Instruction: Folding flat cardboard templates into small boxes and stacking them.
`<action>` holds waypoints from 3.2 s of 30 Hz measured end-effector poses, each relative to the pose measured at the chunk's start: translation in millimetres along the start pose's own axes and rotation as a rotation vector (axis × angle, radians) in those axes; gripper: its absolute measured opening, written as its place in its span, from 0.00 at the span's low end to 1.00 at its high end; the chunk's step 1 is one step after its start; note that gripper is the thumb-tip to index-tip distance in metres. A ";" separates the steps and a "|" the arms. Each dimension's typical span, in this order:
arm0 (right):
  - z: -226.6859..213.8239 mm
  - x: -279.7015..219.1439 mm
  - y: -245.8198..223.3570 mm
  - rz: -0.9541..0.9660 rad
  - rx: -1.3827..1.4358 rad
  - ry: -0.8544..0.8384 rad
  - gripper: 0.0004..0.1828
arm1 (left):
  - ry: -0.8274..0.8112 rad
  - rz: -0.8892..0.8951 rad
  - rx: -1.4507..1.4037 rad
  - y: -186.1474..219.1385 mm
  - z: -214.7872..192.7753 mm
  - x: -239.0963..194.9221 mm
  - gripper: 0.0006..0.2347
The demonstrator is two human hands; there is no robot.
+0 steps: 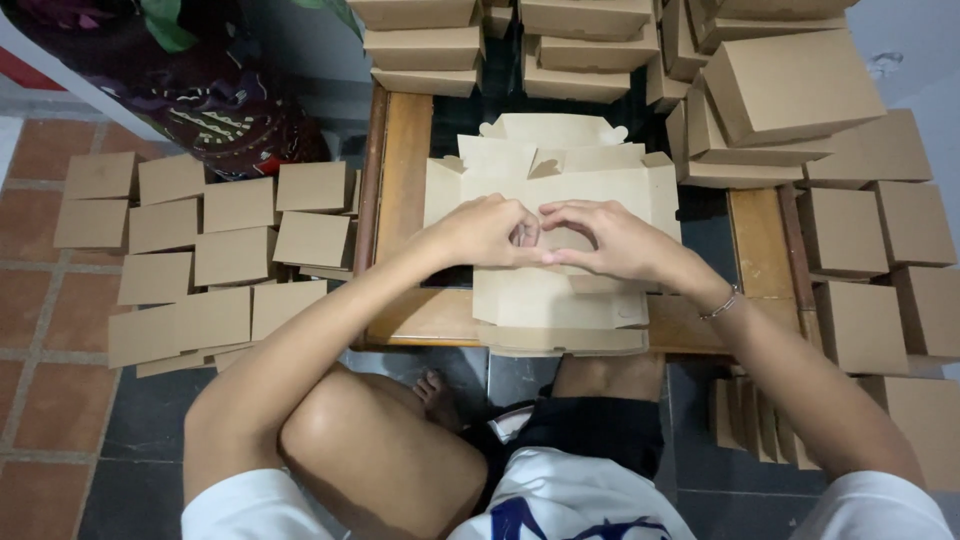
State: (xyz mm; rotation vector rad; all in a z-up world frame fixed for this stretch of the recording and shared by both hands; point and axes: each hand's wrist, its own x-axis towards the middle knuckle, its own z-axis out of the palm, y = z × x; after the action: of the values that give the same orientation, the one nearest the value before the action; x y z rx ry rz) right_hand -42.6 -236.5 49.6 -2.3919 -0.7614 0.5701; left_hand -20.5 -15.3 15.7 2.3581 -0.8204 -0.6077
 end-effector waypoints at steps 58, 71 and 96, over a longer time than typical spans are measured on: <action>32.8 36.3 23.0 0.028 -0.351 0.077 0.36 | 0.020 0.034 -0.033 -31.6 20.2 6.4 0.20; 37.3 42.7 21.2 0.025 -0.507 0.120 0.37 | 0.009 0.049 0.138 -28.8 20.5 11.9 0.22; -8.6 -8.3 25.5 0.044 -0.283 -0.056 0.33 | 0.133 0.033 0.331 -37.6 39.1 39.7 0.25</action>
State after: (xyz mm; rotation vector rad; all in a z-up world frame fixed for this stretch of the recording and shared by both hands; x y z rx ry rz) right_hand -34.3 -262.3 42.1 -2.6668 -0.8653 0.5823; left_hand 0.8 -31.2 -46.1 2.6409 -0.9580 -0.3152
